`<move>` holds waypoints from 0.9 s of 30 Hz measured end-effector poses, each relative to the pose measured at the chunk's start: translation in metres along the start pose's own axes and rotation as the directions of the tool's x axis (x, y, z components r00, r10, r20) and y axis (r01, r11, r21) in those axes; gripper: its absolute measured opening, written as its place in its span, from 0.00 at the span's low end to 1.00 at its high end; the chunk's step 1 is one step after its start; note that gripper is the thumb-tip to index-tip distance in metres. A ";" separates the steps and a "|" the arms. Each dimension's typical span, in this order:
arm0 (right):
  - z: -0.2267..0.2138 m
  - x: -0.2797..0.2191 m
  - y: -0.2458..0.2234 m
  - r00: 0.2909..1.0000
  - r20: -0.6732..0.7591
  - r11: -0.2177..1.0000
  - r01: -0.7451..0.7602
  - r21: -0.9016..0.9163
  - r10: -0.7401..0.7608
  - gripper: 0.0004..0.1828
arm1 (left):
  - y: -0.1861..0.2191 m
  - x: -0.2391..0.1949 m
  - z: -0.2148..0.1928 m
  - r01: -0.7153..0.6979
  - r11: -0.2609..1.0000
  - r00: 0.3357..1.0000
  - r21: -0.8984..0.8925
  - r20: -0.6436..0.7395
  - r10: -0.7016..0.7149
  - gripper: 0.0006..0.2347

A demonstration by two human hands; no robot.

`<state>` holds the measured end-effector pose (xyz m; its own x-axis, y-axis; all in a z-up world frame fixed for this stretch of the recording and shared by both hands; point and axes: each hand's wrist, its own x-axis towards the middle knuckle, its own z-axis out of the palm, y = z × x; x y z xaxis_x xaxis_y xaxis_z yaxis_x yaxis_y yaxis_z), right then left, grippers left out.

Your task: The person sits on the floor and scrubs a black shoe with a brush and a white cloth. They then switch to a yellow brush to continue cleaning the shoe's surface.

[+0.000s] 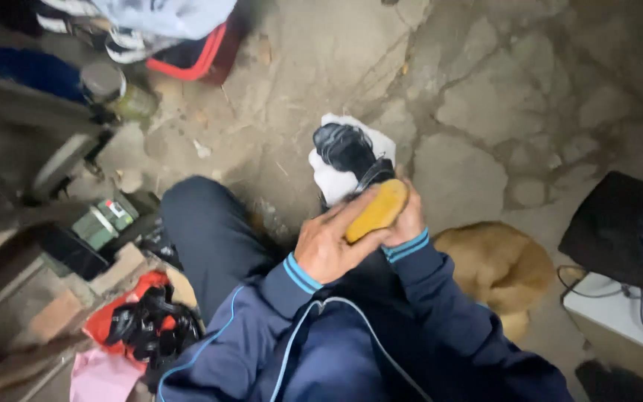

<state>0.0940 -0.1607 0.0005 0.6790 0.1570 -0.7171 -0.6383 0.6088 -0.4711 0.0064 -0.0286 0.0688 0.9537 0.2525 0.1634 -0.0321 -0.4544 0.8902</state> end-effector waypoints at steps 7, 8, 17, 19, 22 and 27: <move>-0.026 0.021 -0.009 1.000 0.014 0.999 0.017 -0.047 -0.016 0.16 | -0.009 -0.008 0.009 -0.024 0.999 1.000 -0.045 -0.003 0.024 0.26; -0.037 0.043 -0.013 1.000 0.015 0.995 0.028 -0.093 -0.027 0.14 | -0.016 -0.009 0.011 -0.057 0.998 0.998 -0.033 0.024 0.058 0.28; -0.022 0.037 -0.012 0.984 -0.178 0.923 -0.086 -0.376 0.019 0.28 | 0.031 -0.003 -0.030 0.081 0.910 0.964 -0.407 0.264 0.033 0.19; 0.006 0.000 -0.015 0.992 -0.096 0.976 -0.100 -0.196 0.082 0.21 | 0.004 0.009 -0.034 0.077 0.900 0.992 -0.430 0.125 -0.025 0.12; 0.003 -0.001 -0.014 0.995 0.033 0.995 -0.098 -0.017 0.099 0.19 | -0.047 0.023 -0.011 0.211 0.899 0.972 -0.385 -0.015 -0.235 0.14; -0.031 0.013 -0.010 0.988 0.126 0.995 -0.079 -0.057 0.086 0.20 | -0.024 0.001 0.019 0.423 0.810 0.906 -0.406 0.162 -0.392 0.24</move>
<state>0.0983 -0.1887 -0.0201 0.6618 0.3052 -0.6848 -0.7098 0.5490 -0.4413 0.0140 -0.0338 0.0394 0.9247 0.2686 -0.2700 0.2562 0.0858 0.9628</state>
